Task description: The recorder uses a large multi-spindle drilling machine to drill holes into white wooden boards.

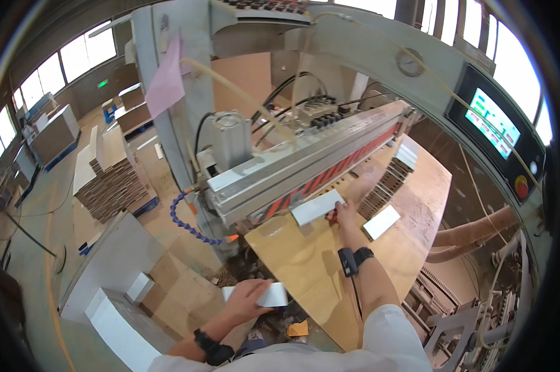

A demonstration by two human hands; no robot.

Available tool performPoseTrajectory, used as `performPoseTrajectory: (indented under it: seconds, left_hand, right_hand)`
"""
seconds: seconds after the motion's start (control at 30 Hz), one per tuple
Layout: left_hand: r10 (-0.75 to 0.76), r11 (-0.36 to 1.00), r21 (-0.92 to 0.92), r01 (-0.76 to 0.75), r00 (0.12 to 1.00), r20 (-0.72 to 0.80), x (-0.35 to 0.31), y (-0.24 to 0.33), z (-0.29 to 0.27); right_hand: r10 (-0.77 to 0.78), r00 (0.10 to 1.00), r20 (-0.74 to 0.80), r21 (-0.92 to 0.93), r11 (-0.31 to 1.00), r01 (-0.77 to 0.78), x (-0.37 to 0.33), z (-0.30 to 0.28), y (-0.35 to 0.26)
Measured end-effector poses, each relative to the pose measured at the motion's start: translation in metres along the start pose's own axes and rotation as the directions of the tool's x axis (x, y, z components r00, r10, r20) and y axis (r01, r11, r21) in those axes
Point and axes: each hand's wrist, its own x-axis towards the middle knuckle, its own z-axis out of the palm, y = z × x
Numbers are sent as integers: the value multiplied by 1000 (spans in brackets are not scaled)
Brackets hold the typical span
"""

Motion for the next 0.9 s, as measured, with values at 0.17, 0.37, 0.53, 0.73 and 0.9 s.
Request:
performPoseTrajectory:
  seconds: [0.17, 0.37, 0.53, 0.73, 0.9]
  left_hand:
    - [-424, 893, 105, 438, 896, -135, -101, -41, -39]
    - [-606, 738, 206, 642, 766, -217, -186, -125, -45]
    - [-670, 664, 259, 701, 712, -209, -207, -183, -55]
    - [-691, 658, 240, 714, 699, -185, -212, -211, -45]
    - [-695, 641, 259, 723, 689, -203, -208, -199, -35]
  right_hand:
    - [-115, 993, 23, -322, 939, 116, 53, 13, 22]
    - [-508, 849, 142, -797, 451, 403, 74, 7, 40]
    - [-176, 984, 28, -525, 835, 165, 47, 8, 23]
    - [-228, 971, 72, -586, 778, 226, 62, 6, 13]
    - [-129, 988, 86, -584, 797, 155, 46, 15, 2]
